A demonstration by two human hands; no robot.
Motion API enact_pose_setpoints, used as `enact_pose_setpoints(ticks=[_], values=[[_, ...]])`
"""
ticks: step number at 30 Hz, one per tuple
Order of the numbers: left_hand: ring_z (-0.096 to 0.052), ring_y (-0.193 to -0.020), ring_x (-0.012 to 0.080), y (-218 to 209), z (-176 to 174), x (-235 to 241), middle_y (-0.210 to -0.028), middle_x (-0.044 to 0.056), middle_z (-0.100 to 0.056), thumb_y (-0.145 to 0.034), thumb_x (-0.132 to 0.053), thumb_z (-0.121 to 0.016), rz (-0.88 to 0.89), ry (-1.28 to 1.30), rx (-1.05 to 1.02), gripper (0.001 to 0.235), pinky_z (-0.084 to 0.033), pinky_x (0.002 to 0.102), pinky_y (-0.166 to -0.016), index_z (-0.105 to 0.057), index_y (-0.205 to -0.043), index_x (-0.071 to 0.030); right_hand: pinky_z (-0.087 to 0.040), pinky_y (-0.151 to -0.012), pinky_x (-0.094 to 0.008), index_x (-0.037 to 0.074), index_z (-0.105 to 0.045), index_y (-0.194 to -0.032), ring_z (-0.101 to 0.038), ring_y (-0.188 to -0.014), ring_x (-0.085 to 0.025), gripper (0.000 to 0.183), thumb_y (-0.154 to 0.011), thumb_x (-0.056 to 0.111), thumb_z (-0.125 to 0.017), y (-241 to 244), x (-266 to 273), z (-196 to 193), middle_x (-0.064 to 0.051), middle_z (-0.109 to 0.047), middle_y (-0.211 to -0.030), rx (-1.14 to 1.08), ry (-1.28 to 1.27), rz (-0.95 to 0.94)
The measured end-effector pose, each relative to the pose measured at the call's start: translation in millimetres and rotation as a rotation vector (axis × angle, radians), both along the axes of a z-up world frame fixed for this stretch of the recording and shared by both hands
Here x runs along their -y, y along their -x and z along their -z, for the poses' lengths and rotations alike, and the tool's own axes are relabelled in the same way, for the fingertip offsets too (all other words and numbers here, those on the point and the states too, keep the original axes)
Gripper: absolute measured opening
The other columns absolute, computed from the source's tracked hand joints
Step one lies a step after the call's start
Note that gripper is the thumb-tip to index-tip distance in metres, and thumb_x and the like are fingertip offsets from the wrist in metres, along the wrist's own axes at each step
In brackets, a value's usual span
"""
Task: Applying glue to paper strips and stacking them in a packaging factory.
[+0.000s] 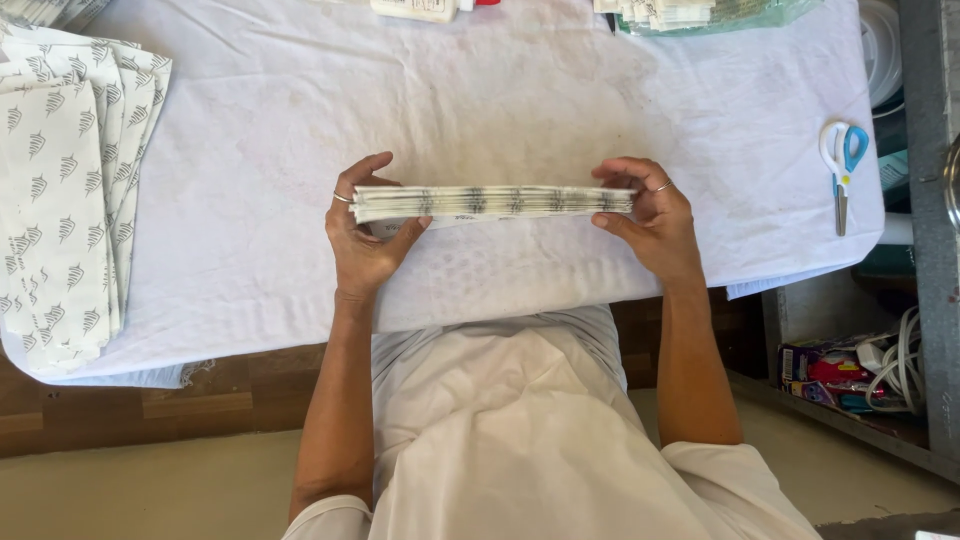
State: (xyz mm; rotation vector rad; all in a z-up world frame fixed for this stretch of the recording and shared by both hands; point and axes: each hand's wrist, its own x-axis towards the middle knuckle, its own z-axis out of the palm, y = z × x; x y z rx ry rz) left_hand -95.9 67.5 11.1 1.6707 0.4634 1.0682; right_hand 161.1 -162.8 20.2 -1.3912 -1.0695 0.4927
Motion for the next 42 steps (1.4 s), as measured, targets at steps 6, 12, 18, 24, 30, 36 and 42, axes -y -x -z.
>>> enact_pose_setpoints(ticks=[6, 12, 18, 24, 30, 36, 42], values=[[-0.072, -0.095, 0.0300, 3, -10, -2, -0.099, 0.016, -0.073, -0.061, -0.002, -0.096, 0.035, -0.018, 0.028, 0.084, -0.053, 0.047, -0.098, -0.056, -0.135, -0.005, -0.036, -0.119, -0.044, -0.004, -0.046, -0.143, -0.053, -0.132, -0.026, 0.075, -0.079, -0.002, -0.085, 19, 1, -15, -0.020, -0.060, -0.135, -0.016, 0.012, 0.050], [-0.073, -0.088, 0.0321, -9, -14, 6, -0.091, 0.016, -0.073, -0.066, 0.009, -0.086, 0.094, 0.037, 0.022, 0.079, -0.055, 0.049, -0.096, -0.055, -0.137, -0.003, -0.039, -0.120, -0.044, 0.003, -0.026, -0.149, -0.043, -0.144, -0.035, 0.083, -0.085, -0.010, -0.076, 30, -8, 0, -0.022, -0.045, -0.148, -0.192, -0.109, 0.027], [-0.072, -0.089, 0.0343, -7, -14, 2, -0.092, 0.019, -0.072, -0.065, 0.011, -0.087, 0.102, 0.057, 0.000, 0.080, -0.054, 0.051, -0.097, -0.055, -0.137, -0.003, -0.041, -0.120, -0.046, -0.004, -0.038, -0.135, -0.046, -0.142, -0.037, 0.066, -0.080, -0.016, -0.073, 14, 8, 6, -0.020, -0.043, -0.146, -0.156, -0.050, 0.045], [-0.074, -0.088, 0.0318, -4, -7, 0, -0.088, 0.018, -0.073, -0.072, 0.008, -0.086, 0.110, 0.048, -0.068, 0.062, -0.053, 0.048, -0.098, -0.063, -0.128, -0.002, -0.048, -0.113, -0.046, -0.009, -0.052, -0.117, -0.054, -0.136, -0.043, 0.030, -0.091, -0.011, -0.067, 13, 16, 6, -0.024, -0.045, -0.143, -0.115, 0.000, 0.042], [-0.074, -0.089, 0.0292, -4, -16, 5, -0.088, 0.015, -0.075, -0.073, 0.006, -0.088, 0.100, 0.012, -0.086, 0.058, -0.052, 0.045, -0.102, -0.066, -0.125, -0.004, -0.045, -0.114, -0.045, -0.010, -0.054, -0.122, -0.054, -0.136, -0.040, 0.029, -0.095, -0.007, -0.065, 21, 13, -5, -0.025, -0.049, -0.142, -0.107, -0.007, 0.073], [-0.072, -0.096, 0.0321, -2, -15, 11, -0.097, 0.019, -0.073, -0.068, 0.005, -0.091, 0.102, 0.039, -0.007, 0.075, -0.056, 0.048, -0.096, -0.059, -0.134, -0.005, -0.016, -0.132, -0.047, 0.010, -0.004, -0.165, -0.014, -0.159, -0.032, 0.096, -0.092, -0.016, -0.060, 36, 11, 29, -0.017, -0.017, -0.171, -0.138, -0.134, 0.126], [-0.073, -0.092, 0.0318, -2, -10, 11, -0.094, 0.018, -0.073, -0.066, 0.005, -0.092, 0.086, 0.012, -0.003, 0.076, -0.058, 0.047, -0.092, -0.058, -0.134, -0.004, -0.018, -0.129, -0.040, 0.005, -0.025, -0.158, -0.019, -0.158, -0.029, 0.086, -0.079, -0.022, -0.047, 26, 28, 17, -0.012, -0.022, -0.168, -0.125, -0.116, 0.171]])
